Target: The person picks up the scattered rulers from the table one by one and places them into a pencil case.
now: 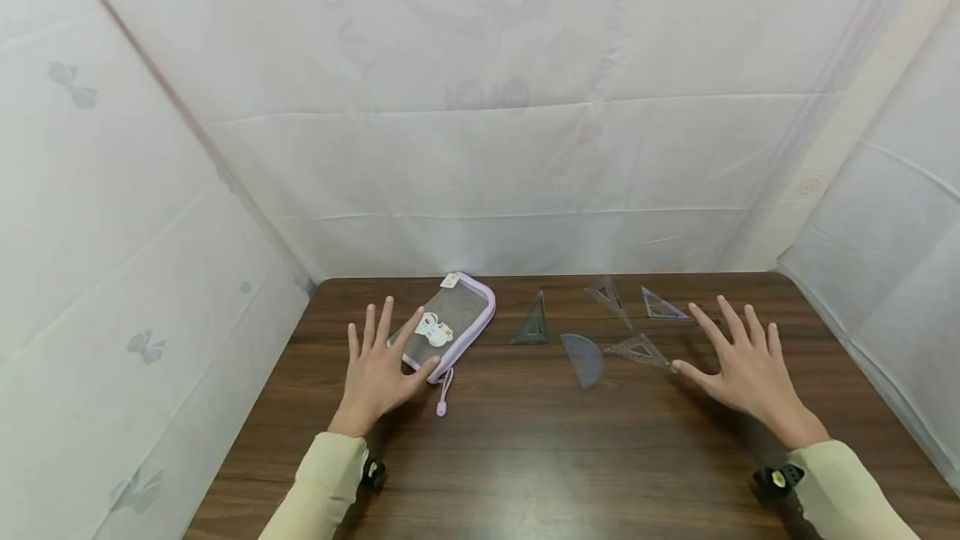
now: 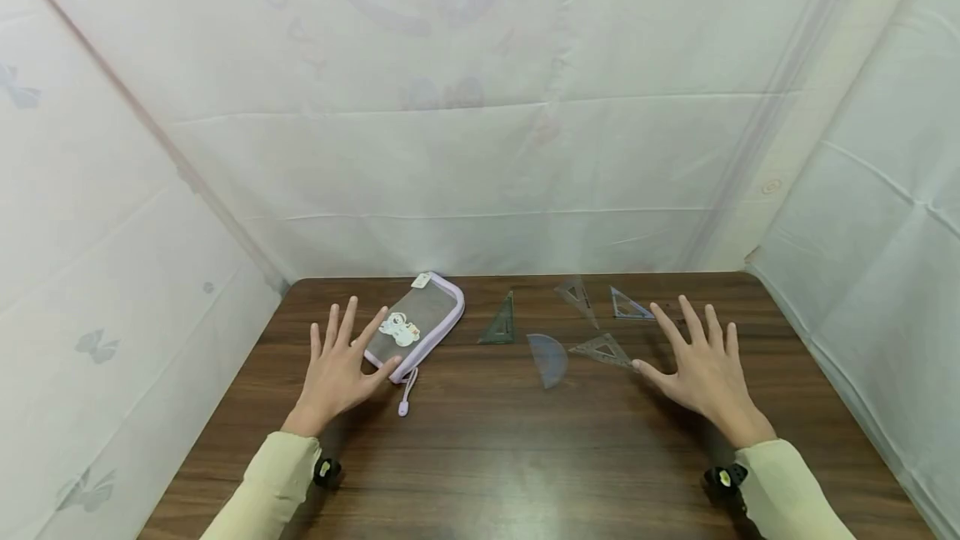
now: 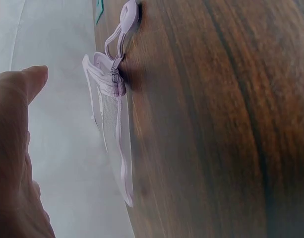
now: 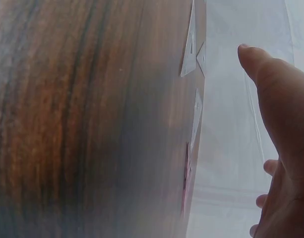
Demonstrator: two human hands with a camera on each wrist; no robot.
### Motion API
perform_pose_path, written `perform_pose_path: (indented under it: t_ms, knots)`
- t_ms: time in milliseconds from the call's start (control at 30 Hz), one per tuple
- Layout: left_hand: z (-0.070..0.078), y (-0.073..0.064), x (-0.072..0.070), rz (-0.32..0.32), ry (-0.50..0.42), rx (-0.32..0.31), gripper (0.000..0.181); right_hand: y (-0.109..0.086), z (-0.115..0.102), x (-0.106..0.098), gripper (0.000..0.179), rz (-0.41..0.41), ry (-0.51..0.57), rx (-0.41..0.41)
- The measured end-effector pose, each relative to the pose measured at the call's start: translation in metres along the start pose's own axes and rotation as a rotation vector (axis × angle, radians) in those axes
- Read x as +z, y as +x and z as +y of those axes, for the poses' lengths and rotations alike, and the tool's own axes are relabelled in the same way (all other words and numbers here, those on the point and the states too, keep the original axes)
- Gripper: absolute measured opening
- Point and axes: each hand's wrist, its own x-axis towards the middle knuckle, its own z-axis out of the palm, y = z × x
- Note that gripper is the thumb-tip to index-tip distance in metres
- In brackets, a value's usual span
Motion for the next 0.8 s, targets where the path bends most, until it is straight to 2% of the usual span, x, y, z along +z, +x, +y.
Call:
perform_pose_path:
  t_ms: [500, 800]
  knots:
    - [0.002, 0.005, -0.001, -0.013, -0.003, 0.006, 0.085, 0.010, -0.006, 0.001, 0.098, -0.001, 0.026, -0.028]
    - [0.006, 0.008, 0.002, -0.069, -0.028, -0.003, 0.085, 0.016, -0.012, 0.004, 0.097, -0.004, 0.026, -0.048]
